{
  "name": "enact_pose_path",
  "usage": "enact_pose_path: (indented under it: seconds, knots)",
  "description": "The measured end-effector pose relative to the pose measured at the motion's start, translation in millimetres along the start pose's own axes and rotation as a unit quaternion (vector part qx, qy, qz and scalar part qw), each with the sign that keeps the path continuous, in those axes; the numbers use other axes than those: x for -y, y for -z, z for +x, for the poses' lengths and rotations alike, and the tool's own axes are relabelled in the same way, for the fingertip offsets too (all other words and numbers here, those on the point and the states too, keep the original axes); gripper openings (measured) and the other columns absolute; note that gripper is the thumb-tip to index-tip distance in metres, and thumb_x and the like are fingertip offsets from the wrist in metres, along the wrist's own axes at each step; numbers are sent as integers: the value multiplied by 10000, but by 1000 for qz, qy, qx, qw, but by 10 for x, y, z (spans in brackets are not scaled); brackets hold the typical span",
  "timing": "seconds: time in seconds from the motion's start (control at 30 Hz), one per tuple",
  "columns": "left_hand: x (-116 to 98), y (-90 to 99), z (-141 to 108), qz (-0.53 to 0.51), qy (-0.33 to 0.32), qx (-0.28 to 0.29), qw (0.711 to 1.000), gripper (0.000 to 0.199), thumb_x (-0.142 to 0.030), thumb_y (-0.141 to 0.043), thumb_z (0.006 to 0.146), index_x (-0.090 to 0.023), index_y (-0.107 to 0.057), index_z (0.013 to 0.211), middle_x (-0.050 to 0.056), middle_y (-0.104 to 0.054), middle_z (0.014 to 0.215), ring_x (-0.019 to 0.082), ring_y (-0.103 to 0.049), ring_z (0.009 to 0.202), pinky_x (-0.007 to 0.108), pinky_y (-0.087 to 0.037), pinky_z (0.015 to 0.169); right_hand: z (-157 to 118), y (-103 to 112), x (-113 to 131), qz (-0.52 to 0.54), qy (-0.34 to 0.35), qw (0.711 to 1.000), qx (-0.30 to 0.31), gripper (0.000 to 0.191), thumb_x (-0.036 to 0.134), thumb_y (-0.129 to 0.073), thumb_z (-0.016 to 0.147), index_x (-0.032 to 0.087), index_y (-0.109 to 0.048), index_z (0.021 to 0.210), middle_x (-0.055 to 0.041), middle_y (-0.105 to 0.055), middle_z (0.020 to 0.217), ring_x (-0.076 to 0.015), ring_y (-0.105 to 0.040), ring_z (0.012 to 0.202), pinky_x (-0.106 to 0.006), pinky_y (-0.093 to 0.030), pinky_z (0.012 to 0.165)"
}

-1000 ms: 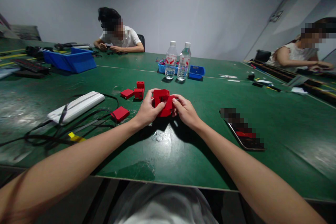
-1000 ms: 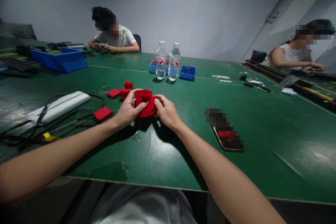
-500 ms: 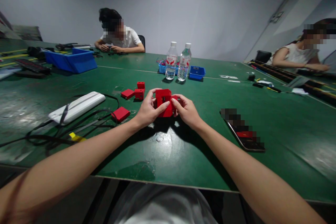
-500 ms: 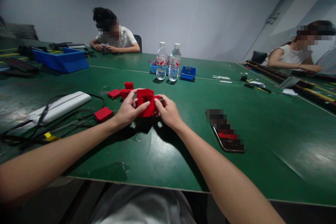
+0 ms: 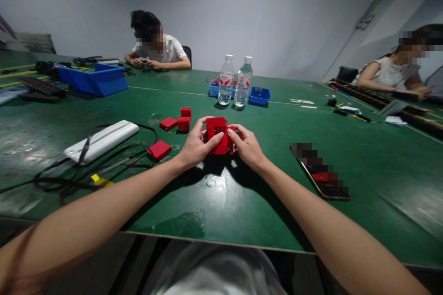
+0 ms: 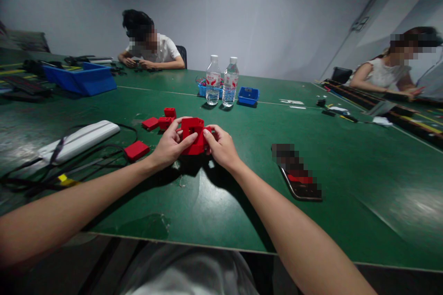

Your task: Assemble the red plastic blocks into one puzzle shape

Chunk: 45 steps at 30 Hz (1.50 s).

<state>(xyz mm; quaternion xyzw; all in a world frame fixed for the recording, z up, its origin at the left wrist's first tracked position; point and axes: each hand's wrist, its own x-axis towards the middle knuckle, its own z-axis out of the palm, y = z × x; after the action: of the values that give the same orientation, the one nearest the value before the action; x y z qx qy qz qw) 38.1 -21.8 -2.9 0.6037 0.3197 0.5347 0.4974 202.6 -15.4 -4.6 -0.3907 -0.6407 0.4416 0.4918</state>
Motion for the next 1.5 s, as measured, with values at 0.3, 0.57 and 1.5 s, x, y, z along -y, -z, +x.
enact_pose_path:
  seconds: [0.3, 0.57, 1.5]
  knots:
    - [-2, 7, -6, -3, -2, 5, 1000, 635, -364, -723, 730, -192, -369, 1229, 79, -689, 996, 205, -698, 830, 335, -571, 749, -2, -1, -6, -6, 2, 1000, -2, 275, 469, -541, 849, 208, -557, 936, 42, -559, 615, -100, -507, 452, -233, -435, 442]
    - [5, -3, -15, 10, 0, 15, 1000, 608, -358, -708, 748, -190, -371, 1225, 81, -681, 1018, 195, -694, 840, 331, -569, 763, -2, 1, 3, -13, -8, 1000, -13, 286, 474, -554, 836, 199, -558, 914, 45, -555, 588, -98, -494, 431, -232, -423, 426]
    - [-2, -12, 13, -32, 21, 9, 999, 531, -407, -672, 782, -175, -403, 1178, 61, -661, 971, 167, -667, 779, 315, -561, 727, -8, 2, 23, 9, -10, 1000, 7, 296, 477, -555, 833, 193, -558, 912, 48, -564, 588, -92, -503, 437, -225, -409, 433]
